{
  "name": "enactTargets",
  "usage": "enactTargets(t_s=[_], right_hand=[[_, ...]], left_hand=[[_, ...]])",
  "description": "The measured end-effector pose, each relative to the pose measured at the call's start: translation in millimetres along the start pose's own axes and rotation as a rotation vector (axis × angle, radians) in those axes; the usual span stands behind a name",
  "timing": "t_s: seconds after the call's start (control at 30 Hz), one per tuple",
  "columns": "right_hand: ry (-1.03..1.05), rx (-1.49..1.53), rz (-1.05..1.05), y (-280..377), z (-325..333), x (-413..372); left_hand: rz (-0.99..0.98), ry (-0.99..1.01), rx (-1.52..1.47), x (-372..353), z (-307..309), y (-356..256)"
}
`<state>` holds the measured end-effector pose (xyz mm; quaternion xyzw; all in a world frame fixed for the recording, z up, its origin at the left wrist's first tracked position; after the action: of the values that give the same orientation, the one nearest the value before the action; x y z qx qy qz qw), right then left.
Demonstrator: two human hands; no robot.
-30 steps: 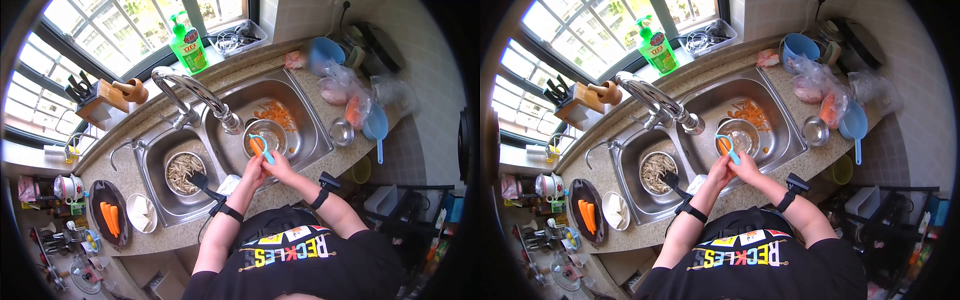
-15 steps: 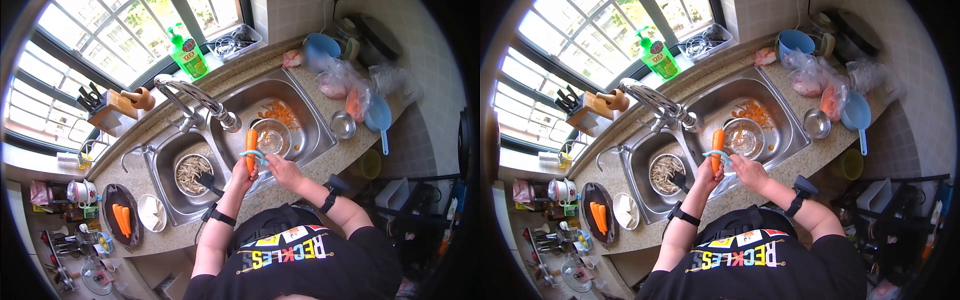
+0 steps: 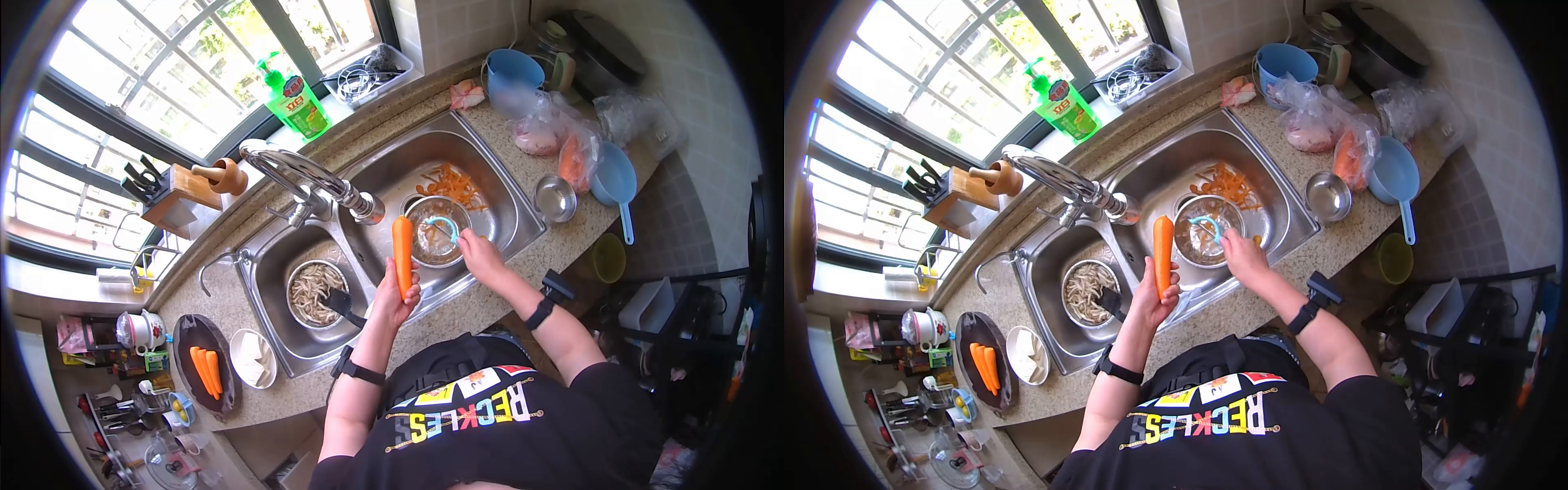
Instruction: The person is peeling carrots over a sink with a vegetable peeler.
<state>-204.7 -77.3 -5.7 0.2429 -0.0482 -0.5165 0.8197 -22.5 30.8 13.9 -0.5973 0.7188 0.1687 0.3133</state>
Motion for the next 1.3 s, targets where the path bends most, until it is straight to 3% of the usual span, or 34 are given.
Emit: enactTargets(t_s=[0.03,0.13,0.23,0.33,0.4,0.43,0.5,0.6,0.67,0.73,0.77,0.83,0.87,0.93,1.03,1.2,1.27,1.3], right_hand=[[-0.149,0.116,0.010,11,6,-8],[-0.352,0.135,0.360,42,16,-34],[-0.242,-0.066,0.529,51,15,-43],[-0.265,-0.235,0.490,32,0,-1],[-0.149,-0.367,0.111,5,-1,43],[-0.153,-0.364,0.110,-6,-6,43],[0.154,-0.321,0.034,-24,-14,43],[0.028,-0.079,-0.032,-5,0,13],[-0.041,0.005,-0.039,17,5,-5],[-0.308,0.111,0.289,42,16,-24],[-0.310,0.110,0.281,45,20,-26],[-0.243,-0.159,0.536,51,23,-29],[-0.295,-0.282,0.450,39,14,-11],[-0.146,-0.381,0.127,7,6,30],[0.045,-0.230,-0.013,-15,18,40],[-0.158,0.089,0.008,4,11,11],[-0.361,0.205,0.221,28,15,-10],[-0.358,0.204,0.218,35,15,-22]], left_hand=[[0.001,-0.008,0.005,4,3,-2],[-0.021,-0.086,0.025,13,7,-3],[0.024,-0.120,0.008,15,11,-2],[0.051,-0.137,0.009,3,4,2],[0.088,-0.037,0.053,-2,7,4],[0.094,-0.034,0.065,-7,0,5],[0.051,-0.007,0.112,-15,-11,2],[-0.022,0.014,0.140,-10,-9,1],[-0.091,-0.026,0.190,-4,-3,3],[-0.098,-0.053,0.212,2,0,5],[-0.109,-0.077,0.232,5,1,7],[-0.109,-0.066,0.266,2,-4,8],[-0.115,-0.057,0.292,0,-4,9],[-0.084,-0.036,0.280,-4,3,10],[0.030,0.077,0.131,-17,-8,7],[-0.041,0.112,0.097,-6,-3,0],[-0.031,0.079,0.058,-3,-2,-1],[-0.028,0.077,0.056,-1,-2,0]])
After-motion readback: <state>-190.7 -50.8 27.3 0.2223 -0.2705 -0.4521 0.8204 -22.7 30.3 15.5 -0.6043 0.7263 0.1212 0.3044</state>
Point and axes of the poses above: each hand's wrist, its own x-axis towards the middle knuckle, its own z-axis out of the back of the hand, y = z × x, the point moved 1 cm from there along x, towards the middle knuckle, and after that the axes turned 15 degrees about -x, right-handed, at the moved point
